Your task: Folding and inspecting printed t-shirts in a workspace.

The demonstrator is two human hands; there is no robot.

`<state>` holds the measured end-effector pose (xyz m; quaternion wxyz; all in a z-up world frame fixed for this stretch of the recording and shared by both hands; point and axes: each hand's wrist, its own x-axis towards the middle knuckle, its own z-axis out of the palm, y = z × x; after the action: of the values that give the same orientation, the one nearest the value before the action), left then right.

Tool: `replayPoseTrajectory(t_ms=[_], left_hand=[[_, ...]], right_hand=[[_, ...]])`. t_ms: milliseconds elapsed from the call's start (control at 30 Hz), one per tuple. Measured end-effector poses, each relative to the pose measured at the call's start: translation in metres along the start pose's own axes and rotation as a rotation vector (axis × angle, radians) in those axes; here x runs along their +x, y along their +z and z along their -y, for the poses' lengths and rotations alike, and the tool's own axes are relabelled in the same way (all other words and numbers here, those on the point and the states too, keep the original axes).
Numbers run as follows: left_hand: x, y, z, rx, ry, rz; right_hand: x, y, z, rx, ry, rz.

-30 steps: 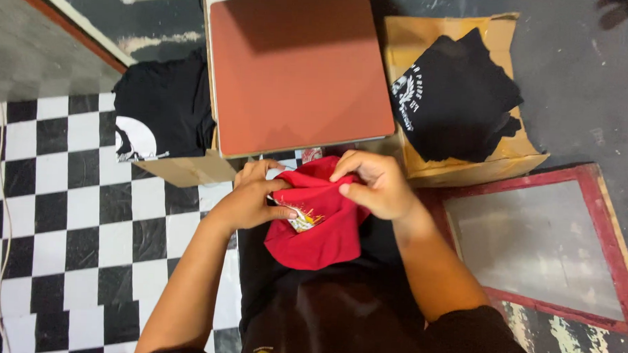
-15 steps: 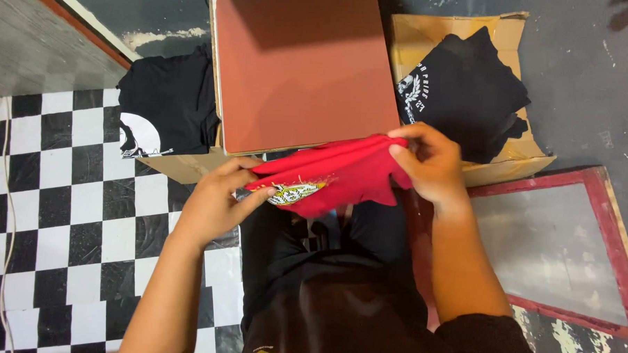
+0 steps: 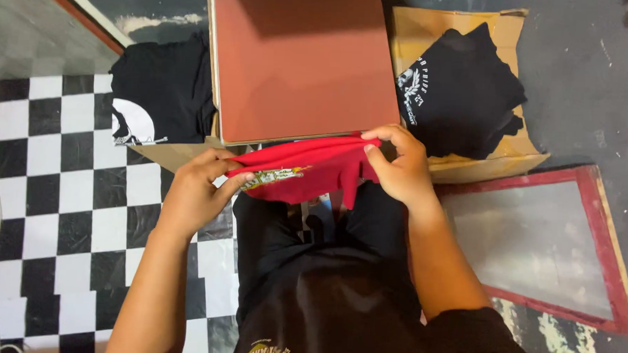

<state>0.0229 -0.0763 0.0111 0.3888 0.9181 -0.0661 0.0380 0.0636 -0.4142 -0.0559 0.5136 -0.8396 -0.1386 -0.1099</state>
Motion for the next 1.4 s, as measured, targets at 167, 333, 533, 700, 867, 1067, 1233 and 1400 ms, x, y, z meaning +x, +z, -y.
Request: replayPoseTrajectory(t_ms=[167,333,533,700,867,1067,1233,1400], left_hand=[[-0.024,-0.020,0.017,0.053,0.136,-0.039],[-0.040,-0.057,0.032,0.279,0.207,-0.105],[-0.059,-0.117,0.047,0.460,0.208,-0.221],[-0.086,-0.143,0.086,0.315,0.085,-0.265],[-0.110,-0.153,0.124,0.148,-0.250,-0.121],[-0.093,-0.178,0.172,0.258,-0.252,-0.019],[-0.040,-0.184,0.238,0.462,-0.212,-0.092],[0.020,-0.200,0.264,0.506,-0.001,-0.457]], right_hand=[[0.000,0.011,0.016,0.059,0.081,0.071],[0.011,0.037,0.045,-0.077,-0.198,0.106],[0.034,0.092,0.088,-0.033,-0.311,0.133],[0.043,0.140,0.108,0.008,-0.402,0.133],[0.027,0.186,0.092,0.066,-0.297,0.432],[0.038,0.238,0.085,0.104,-0.126,0.706],[0.083,0.295,0.073,0.176,0.002,0.661],[0.146,0.328,0.074,0.234,-0.009,0.350]])
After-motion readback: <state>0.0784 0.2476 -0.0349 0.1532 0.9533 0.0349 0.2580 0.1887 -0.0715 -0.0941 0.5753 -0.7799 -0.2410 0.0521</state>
